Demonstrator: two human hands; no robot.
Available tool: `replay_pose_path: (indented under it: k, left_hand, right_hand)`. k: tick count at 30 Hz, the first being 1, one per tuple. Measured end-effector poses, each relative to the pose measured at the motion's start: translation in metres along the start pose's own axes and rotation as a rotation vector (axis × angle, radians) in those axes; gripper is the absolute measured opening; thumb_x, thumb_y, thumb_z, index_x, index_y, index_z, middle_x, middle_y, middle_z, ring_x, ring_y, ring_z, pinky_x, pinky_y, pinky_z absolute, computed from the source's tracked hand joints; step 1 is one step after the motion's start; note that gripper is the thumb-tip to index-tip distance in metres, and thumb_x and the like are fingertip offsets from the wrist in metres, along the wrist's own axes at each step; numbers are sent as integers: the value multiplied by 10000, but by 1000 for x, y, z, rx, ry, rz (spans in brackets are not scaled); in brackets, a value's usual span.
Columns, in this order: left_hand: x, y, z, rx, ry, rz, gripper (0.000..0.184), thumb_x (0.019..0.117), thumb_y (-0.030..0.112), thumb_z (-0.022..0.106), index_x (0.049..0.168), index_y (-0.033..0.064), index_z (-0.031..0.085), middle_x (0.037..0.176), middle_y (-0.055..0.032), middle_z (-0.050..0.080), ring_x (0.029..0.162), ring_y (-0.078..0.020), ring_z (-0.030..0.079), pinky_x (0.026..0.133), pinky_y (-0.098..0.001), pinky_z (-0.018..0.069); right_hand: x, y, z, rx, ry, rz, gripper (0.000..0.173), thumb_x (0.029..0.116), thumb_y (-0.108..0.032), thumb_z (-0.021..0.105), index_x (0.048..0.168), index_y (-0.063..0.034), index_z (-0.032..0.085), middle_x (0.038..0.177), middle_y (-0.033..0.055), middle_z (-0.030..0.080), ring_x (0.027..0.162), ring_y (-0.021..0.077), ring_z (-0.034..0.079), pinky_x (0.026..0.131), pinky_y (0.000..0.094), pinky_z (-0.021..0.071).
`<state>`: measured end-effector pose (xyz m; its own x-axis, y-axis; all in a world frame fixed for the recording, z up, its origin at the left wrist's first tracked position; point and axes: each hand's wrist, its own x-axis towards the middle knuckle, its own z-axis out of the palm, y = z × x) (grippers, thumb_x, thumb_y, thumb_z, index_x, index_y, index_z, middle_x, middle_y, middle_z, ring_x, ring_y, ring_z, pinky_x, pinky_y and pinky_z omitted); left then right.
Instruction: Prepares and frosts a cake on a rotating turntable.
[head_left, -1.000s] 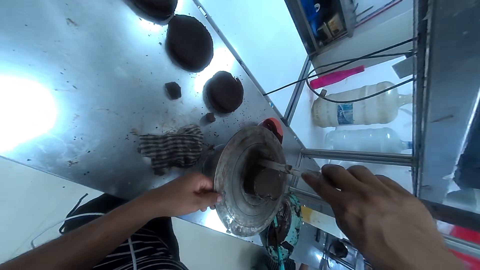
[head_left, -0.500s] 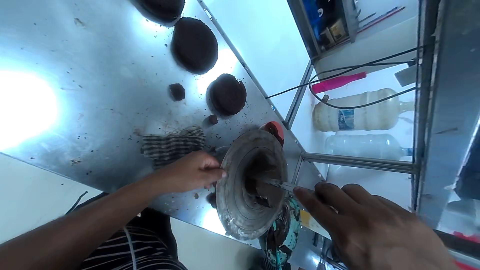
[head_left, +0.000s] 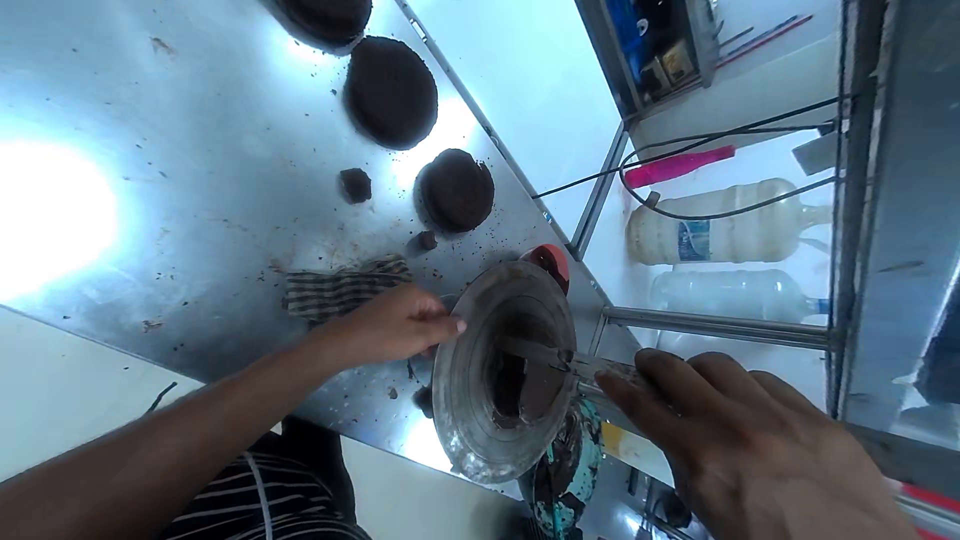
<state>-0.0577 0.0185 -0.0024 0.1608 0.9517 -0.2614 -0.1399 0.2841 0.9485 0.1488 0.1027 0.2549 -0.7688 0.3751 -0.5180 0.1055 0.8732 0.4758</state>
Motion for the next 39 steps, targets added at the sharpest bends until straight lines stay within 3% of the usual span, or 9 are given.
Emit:
replay_pose_path:
  k: [5,11,15,20,25,28,32,35,39]
  left_hand:
    - [-11,-8,5,-25,-58,16,252,1041,258,602,901,93,730,745,-8,684,644,-88,629,585,-236,516]
    - [-11,-6,6,-5,-16,15,299,1052,300,576,888,85,704,710,-14,655,592,-85,592,541,-222,472]
    - [-9,-5,6,1,-2,25,300,1052,291,576,879,84,705,700,-12,654,581,-83,590,532,-219,471]
    - [-11,-7,7,-25,1,39,288,1047,274,589,870,81,708,701,-13,657,585,-80,590,532,-218,469]
    - [-8,-6,8,-41,44,33,295,1048,295,583,911,77,727,720,-17,670,601,-83,605,545,-223,488]
    - [-7,-7,7,-27,69,38,340,1051,331,567,888,77,724,715,-21,665,590,-95,607,541,-233,501]
    - [-20,-12,8,7,-65,-13,399,1047,397,561,832,91,699,699,-6,665,594,-82,601,558,-240,484]
    - [-29,-17,12,-45,-183,-25,287,1029,322,619,914,81,726,789,0,698,695,-66,650,656,-234,545]
    - [-29,-19,12,-38,-144,-9,262,1037,285,608,908,88,726,758,0,674,658,-67,616,614,-225,507]
  right_hand:
    - [-4,2,6,-2,14,11,390,946,-57,530,1196,-242,765,1097,127,708,852,333,647,622,442,462]
    - [-8,5,15,-26,54,40,398,908,-10,569,1171,-223,777,1154,152,705,895,359,656,651,464,477]
    - [-1,19,27,-50,84,66,381,908,-29,541,1155,-194,779,1055,142,695,839,357,644,615,471,467]
    - [6,26,27,-56,37,99,388,879,-7,604,1175,-192,774,880,91,676,720,315,660,491,416,460]
    - [5,15,17,-21,34,64,390,902,-25,541,1155,-206,776,842,85,651,705,300,625,500,398,428]
    - [1,4,7,1,-3,61,381,925,-24,555,1196,-199,758,915,107,679,741,318,641,524,416,454]
    - [-6,-7,1,27,-44,64,390,932,-27,569,1234,-200,744,947,116,702,750,322,660,520,414,468]
    - [-8,-12,-2,51,-72,79,402,938,-21,565,1262,-189,733,940,114,709,736,309,670,499,400,474]
    - [-5,-14,-6,44,-71,66,406,931,-22,563,1270,-173,727,907,102,703,716,294,668,489,384,471]
